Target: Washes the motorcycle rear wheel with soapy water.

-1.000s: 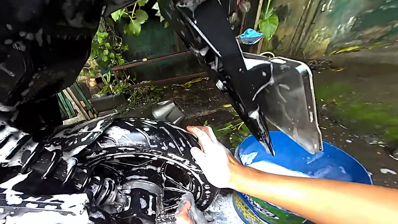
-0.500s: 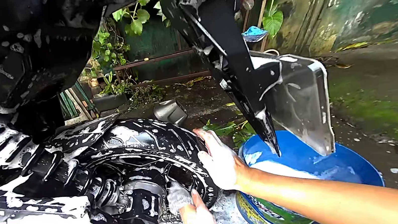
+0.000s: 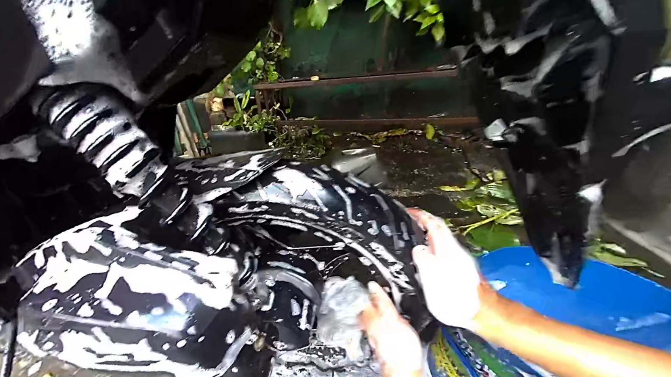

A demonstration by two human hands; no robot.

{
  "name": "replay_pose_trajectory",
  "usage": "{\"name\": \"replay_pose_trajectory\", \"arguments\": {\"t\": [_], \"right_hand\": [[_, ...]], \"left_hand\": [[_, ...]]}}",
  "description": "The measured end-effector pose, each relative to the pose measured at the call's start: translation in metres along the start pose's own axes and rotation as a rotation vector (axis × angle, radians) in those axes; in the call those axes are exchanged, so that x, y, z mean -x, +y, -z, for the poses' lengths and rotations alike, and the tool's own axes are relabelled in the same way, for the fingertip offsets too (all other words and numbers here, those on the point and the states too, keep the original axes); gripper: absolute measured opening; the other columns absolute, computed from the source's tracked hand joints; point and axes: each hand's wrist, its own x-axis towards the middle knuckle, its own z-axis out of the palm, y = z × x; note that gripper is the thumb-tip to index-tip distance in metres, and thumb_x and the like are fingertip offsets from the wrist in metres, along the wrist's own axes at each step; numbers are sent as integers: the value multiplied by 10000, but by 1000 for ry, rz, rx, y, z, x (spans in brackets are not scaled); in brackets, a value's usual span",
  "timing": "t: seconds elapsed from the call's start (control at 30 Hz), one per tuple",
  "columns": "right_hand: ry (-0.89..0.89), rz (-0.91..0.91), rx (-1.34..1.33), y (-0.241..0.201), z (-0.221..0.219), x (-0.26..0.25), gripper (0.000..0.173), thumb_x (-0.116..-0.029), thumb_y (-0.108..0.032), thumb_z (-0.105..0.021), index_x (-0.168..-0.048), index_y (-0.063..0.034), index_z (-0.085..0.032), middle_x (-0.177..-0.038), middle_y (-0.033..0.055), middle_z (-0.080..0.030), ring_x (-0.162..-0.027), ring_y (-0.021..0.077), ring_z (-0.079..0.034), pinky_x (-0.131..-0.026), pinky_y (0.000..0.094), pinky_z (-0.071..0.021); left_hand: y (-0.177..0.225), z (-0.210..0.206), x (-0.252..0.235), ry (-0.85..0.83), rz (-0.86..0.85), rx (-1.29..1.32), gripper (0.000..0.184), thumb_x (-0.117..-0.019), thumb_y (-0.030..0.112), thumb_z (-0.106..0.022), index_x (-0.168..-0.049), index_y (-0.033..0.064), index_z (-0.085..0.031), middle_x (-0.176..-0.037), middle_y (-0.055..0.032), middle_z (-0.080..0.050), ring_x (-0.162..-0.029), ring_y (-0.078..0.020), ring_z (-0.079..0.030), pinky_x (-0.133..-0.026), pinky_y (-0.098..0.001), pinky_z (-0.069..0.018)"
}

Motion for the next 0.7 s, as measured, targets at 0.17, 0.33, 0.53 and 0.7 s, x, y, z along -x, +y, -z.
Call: {"name": "replay_pose_trajectory", "arguments": {"t": [0.17,0.33,0.53,0.7], "right_hand": [[20,22,-4,9,-2,-1,606,-1018,-357,-311,-1574,-119,-349,-1516,137,-487,-1379,202,-506,-1119,467,-448],[54,68,-33,16,-7,2,627,-1019,-368,-304,-1551,-42,-359,-1509,173,-488,-1379,168,-502,-1137,373,-435],[17,65,-44,16,-3,3,651,-1032,-422,-285,-1572,-60,-326,-1546,152,-454,-1406,149,-471,-1157,364,-415],[47,52,-67,18,-7,2,640,-1021,-398,-295,-1560,-56,-347,-1536,159,-462,-1403,155,-475,-1151,366,-419]], "left_hand": [[-33,-1,27,-26,80,-168,741,-1120,455,-210,-894,-48,-705,-847,-220,-684,-941,-366,-677,-896,-573,-519],[-3,2,19,73,52,-109,693,-1120,450,-263,-963,-53,-713,-880,-231,-694,-945,-361,-689,-871,-569,-531],[-33,-9,8,70,27,-286,666,-1118,435,-248,-1097,-14,-739,-1107,-210,-731,-1225,-342,-627,-1168,-541,-363],[-36,16,32,5,179,-261,632,-1111,451,-332,-960,-20,-726,-1012,-205,-713,-1101,-333,-657,-1061,-529,-450]]}}
